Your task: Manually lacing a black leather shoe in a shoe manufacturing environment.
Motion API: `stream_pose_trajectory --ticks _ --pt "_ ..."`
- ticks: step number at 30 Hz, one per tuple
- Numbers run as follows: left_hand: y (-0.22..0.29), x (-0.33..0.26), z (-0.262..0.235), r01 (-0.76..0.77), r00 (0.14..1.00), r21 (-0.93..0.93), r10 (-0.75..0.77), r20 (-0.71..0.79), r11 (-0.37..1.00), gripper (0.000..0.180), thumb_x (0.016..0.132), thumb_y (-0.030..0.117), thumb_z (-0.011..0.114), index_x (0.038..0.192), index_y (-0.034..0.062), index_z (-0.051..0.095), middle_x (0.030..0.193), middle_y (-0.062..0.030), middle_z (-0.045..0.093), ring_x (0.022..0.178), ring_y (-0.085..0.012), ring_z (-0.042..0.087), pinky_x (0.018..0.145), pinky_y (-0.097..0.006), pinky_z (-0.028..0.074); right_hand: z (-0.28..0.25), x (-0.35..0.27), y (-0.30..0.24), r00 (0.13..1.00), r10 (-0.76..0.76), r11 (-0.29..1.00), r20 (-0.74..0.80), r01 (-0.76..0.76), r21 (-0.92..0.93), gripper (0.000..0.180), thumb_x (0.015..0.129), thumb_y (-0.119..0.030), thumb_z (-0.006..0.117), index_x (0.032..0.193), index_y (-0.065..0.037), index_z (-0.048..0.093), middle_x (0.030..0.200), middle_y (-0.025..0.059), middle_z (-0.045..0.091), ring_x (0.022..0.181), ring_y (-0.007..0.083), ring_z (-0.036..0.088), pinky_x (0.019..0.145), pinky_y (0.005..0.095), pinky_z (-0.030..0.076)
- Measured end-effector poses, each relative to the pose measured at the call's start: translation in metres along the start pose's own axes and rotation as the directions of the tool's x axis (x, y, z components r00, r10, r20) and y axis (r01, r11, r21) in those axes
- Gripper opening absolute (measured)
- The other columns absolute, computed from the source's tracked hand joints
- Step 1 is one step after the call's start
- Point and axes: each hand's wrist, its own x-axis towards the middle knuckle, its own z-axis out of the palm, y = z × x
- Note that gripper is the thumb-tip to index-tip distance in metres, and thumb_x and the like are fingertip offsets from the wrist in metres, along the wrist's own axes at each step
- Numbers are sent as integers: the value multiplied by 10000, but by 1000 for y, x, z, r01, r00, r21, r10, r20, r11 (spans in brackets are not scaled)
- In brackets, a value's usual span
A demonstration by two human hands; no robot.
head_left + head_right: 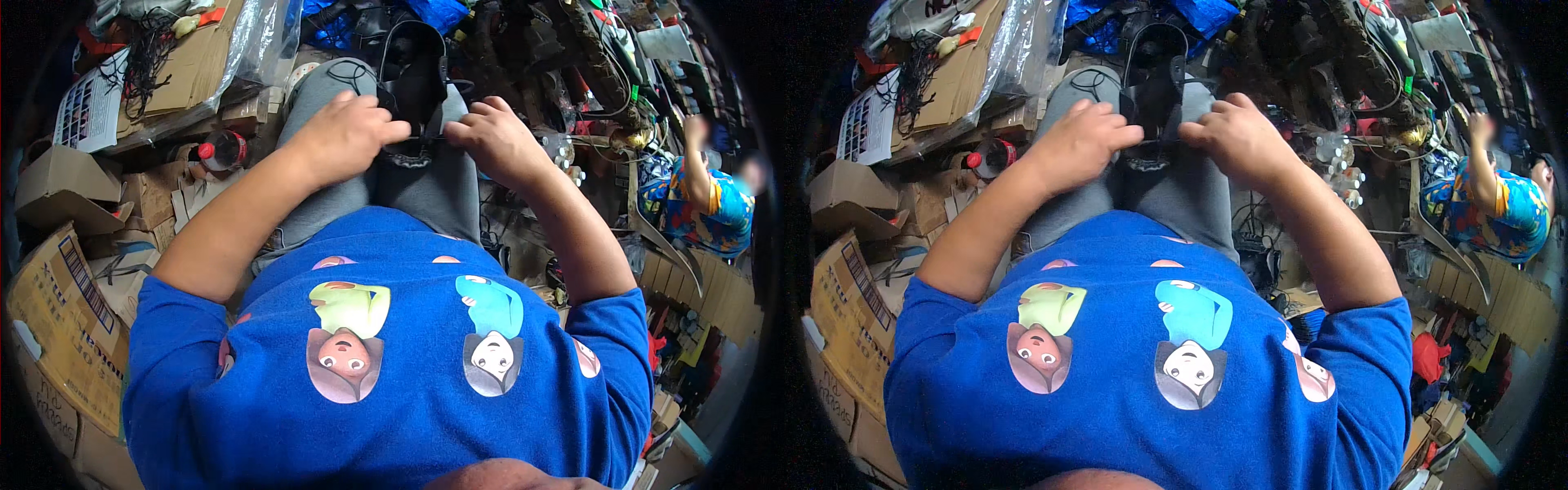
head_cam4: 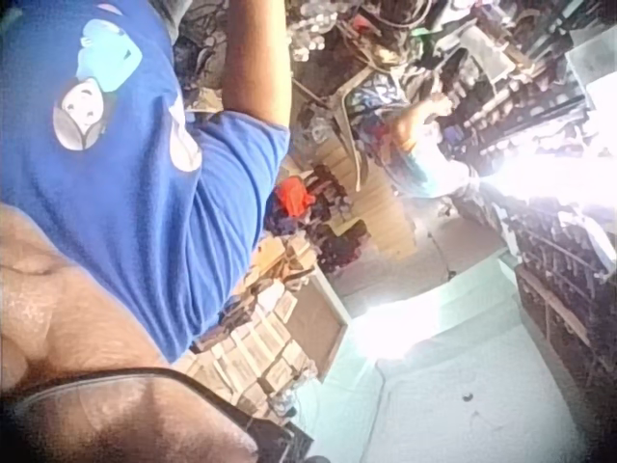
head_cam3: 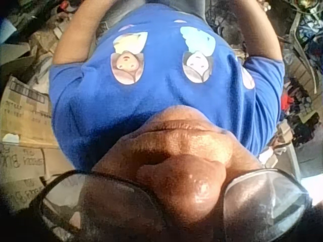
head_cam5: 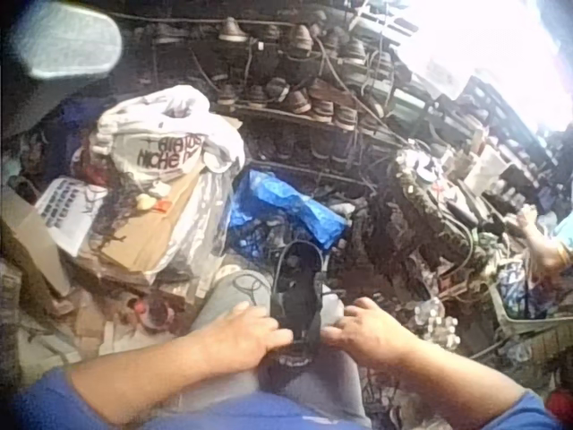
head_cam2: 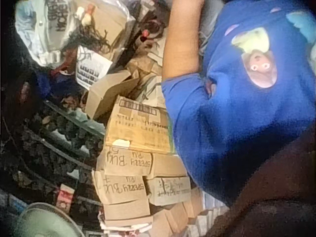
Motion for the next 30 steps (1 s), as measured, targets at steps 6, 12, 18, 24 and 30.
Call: stream_pose_trajectory --ticks 6,12,18,24,30 --pt "-12 -50 -48 214 976 83 -209 -62 973 85 799 87 608 883 96 616 775 -47 589 832 -218 580 768 -350 430 18 -57 27 818 559 553 135 -489 674 68 810 -114 652 877 -101 652 805 47 650 782 147 610 745 276 455" --pt "27 13 -59 -181 954 -752 -72 -290 634 69 842 80 650 804 30 621 826 -28 592 797 -131 529 764 -274 427 -4 11 -5 807 584 -156 -91 221 963 253 919 -263 606 982 -18 622 947 61 647 888 134 593 847 298 461" --pt "34 -4 -35 108 994 -699 -77 75 707 142 891 153 592 891 11 587 801 -89 594 729 -202 565 697 -309 457 -11 4 -25 953 248 174 175 -222 959 243 863 -256 686 796 -38 603 765 -28 553 719 71 508 642 245 421" --pt "-64 -110 -85 510 847 -20 -506 -165 860 121 814 104 665 879 3 646 834 -115 614 760 -227 601 698 -311 464 11 -100 29 769 619 654 159 -617 436 218 797 -193 720 895 -17 634 767 112 576 700 254 575 678 335 467" --pt "-106 -192 -148 812 584 316 -691 -426 491 163 834 166 646 937 41 666 890 -131 615 808 -298 598 732 -355 474 47 -237 90 466 874 442 135 -880 174 223 782 -214 720 884 -23 667 833 140 630 774 279 627 712 362 487"
